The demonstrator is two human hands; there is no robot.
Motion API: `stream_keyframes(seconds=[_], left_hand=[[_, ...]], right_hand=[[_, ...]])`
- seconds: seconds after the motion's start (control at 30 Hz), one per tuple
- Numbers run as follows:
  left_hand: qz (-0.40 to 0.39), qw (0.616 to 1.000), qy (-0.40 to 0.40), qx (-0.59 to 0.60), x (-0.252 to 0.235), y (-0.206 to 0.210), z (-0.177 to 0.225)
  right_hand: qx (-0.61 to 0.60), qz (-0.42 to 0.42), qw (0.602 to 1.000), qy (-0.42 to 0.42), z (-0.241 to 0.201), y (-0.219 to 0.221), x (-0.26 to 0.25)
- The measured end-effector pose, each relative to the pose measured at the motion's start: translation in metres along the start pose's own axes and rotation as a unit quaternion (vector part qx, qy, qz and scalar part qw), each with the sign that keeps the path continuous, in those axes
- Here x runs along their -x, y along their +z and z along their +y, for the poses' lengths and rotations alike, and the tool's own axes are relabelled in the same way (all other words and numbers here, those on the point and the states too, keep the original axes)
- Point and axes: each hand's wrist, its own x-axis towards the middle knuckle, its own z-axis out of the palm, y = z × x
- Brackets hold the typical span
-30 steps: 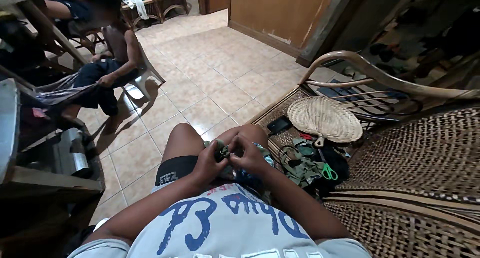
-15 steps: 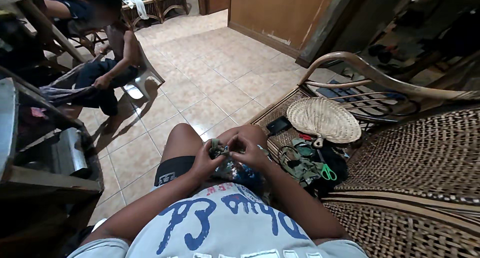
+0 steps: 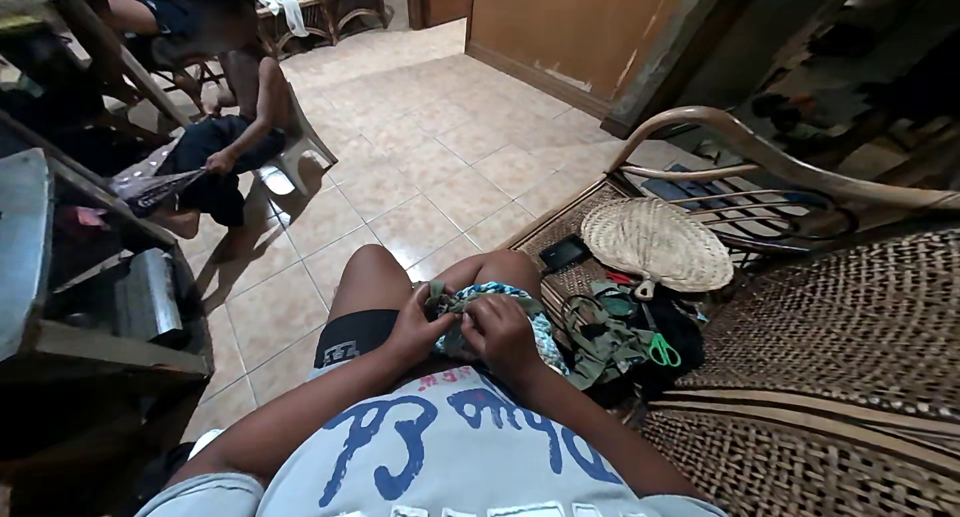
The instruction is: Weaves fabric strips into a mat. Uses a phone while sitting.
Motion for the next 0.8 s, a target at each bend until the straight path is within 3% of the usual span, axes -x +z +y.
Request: stream_keyframes(seconds=[0.13, 0.27, 0.43, 0.53, 0.7, 0.8], left_hand=[[0.014, 1.000, -0.012, -0.010, 0.000, -0.001, 0.002], [-0.005, 1.000, -0.024, 0.004, 0.002, 0.000, 0.004], [-0.027, 0.997, -0.049, 0.055, 0.003, 0.000, 0.011], [-0.024, 0.997, -0.043, 0.052, 0.004, 0.000, 0.011], [-0.003, 1.000, -0.021, 0.014, 0.003, 0.000, 0.008], [0.007, 1.000, -0.021, 0.013, 0.004, 0.001, 0.008]], right_hand=[[-0.139, -0.033, 0.988, 0.056, 0.002, -0.019, -0.003], [-0.311, -0.079, 0.926, 0.201, 0.004, -0.031, -0.004], [-0.405, -0.001, 0.876, 0.264, 0.004, -0.023, -0.007], [-0.436, 0.000, 0.854, 0.285, -0.001, -0.021, -0.013], [-0.578, -0.143, 0.697, 0.400, -0.008, -0.039, -0.025], [-0.588, -0.146, 0.685, 0.404, -0.012, -0.045, -0.021]])
